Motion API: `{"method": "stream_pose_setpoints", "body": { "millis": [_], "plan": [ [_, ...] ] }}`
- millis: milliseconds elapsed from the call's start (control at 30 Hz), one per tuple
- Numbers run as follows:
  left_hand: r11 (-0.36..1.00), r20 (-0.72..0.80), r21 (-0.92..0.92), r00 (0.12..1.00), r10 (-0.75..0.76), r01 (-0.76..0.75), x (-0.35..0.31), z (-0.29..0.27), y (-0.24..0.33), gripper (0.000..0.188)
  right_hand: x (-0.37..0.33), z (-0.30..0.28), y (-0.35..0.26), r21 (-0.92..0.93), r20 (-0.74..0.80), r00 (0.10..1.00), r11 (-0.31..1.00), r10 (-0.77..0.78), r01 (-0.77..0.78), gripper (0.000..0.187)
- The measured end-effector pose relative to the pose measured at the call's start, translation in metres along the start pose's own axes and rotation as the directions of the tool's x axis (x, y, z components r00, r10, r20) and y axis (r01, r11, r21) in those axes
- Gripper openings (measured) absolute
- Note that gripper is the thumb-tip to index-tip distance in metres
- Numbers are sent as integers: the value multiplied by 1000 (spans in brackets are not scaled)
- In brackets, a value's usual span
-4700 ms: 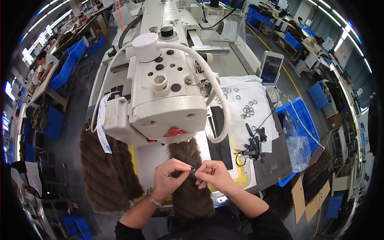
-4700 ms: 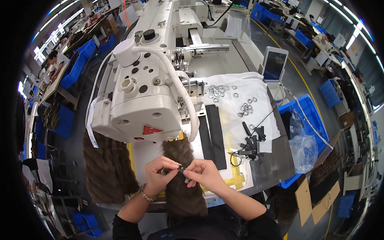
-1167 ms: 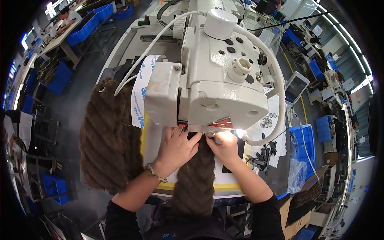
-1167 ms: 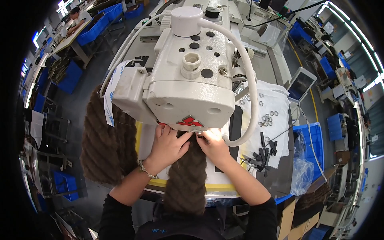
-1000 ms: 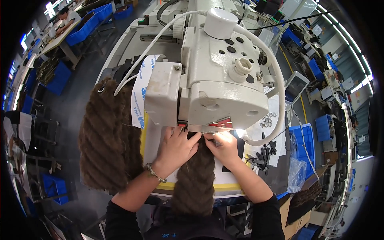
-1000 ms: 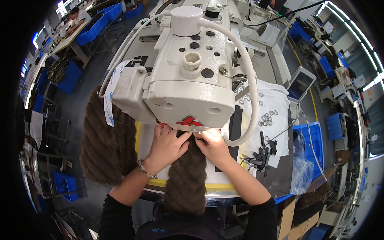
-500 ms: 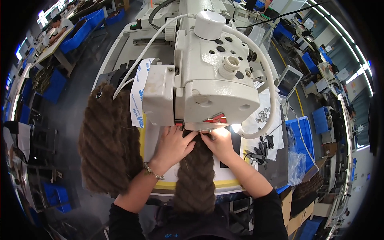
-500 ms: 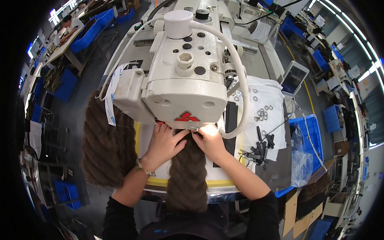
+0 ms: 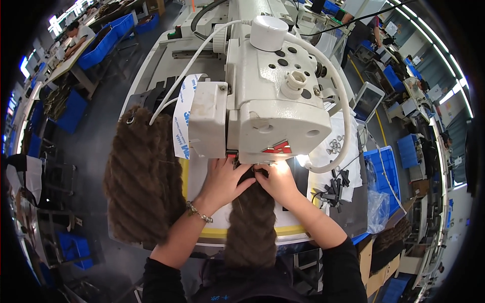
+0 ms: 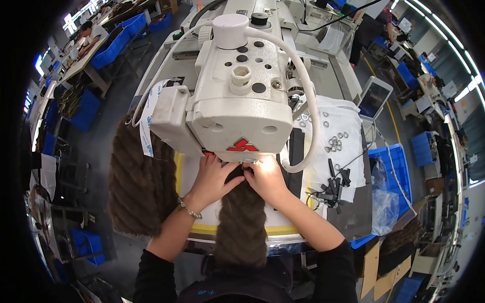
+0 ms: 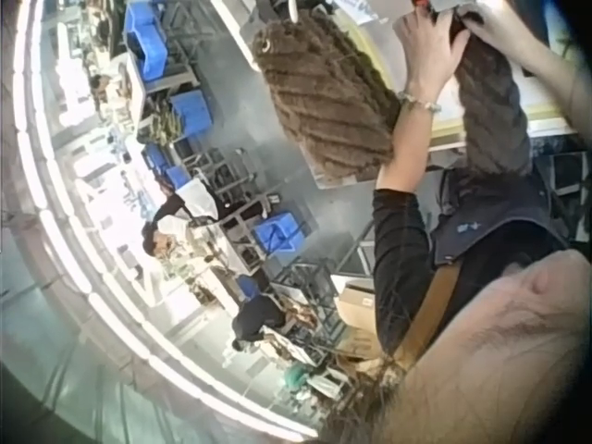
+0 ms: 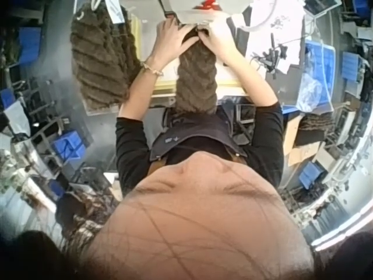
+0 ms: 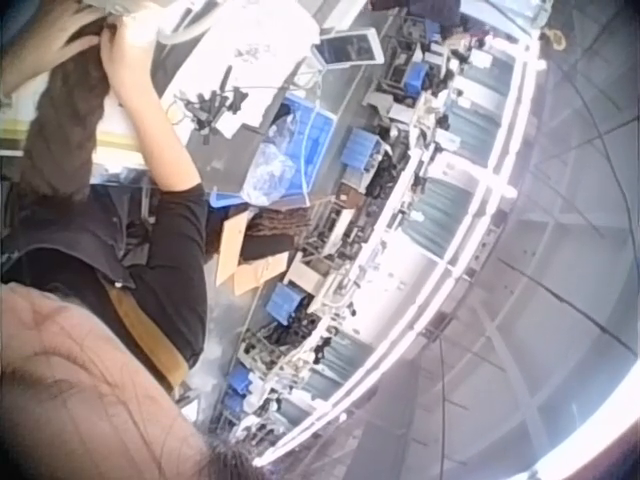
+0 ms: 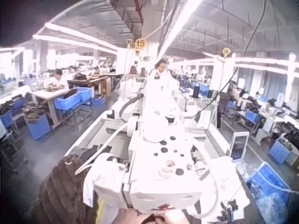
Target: Attaching metal hardware and leather straps to pieces of faux fur using an industrial sewing machine.
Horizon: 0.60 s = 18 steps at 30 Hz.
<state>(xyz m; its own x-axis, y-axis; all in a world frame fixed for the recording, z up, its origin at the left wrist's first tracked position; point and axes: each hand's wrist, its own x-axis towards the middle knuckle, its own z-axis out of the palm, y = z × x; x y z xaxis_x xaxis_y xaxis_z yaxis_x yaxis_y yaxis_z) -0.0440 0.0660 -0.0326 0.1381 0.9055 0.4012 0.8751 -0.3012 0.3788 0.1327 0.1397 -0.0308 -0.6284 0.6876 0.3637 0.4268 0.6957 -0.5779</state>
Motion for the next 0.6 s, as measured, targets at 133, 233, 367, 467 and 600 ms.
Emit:
{"method": "stream_pose_setpoints", "body": {
  "millis": [133,233,367,467,600],
  "plan": [
    [998,18,57,1000,-7,6,1,-1,1,45,-1,-4,0,118,35,997,990,72,-75,17],
    [988,57,153,998,-20,11,3,-2,9,49,-3,-14,-4,80,36,999,997,16,-19,20],
    [982,69,186,997,-34,20,0,-2,13,52,-4,-22,-14,-67,63,990,989,-125,129,25],
    [979,97,203,994,-52,32,0,-1,14,54,-6,-20,-2,-104,24,961,955,-275,276,23],
    [970,73,243,997,-27,9,2,-2,14,54,-2,-20,6,-263,48,816,781,-576,566,20]
  ]
}}
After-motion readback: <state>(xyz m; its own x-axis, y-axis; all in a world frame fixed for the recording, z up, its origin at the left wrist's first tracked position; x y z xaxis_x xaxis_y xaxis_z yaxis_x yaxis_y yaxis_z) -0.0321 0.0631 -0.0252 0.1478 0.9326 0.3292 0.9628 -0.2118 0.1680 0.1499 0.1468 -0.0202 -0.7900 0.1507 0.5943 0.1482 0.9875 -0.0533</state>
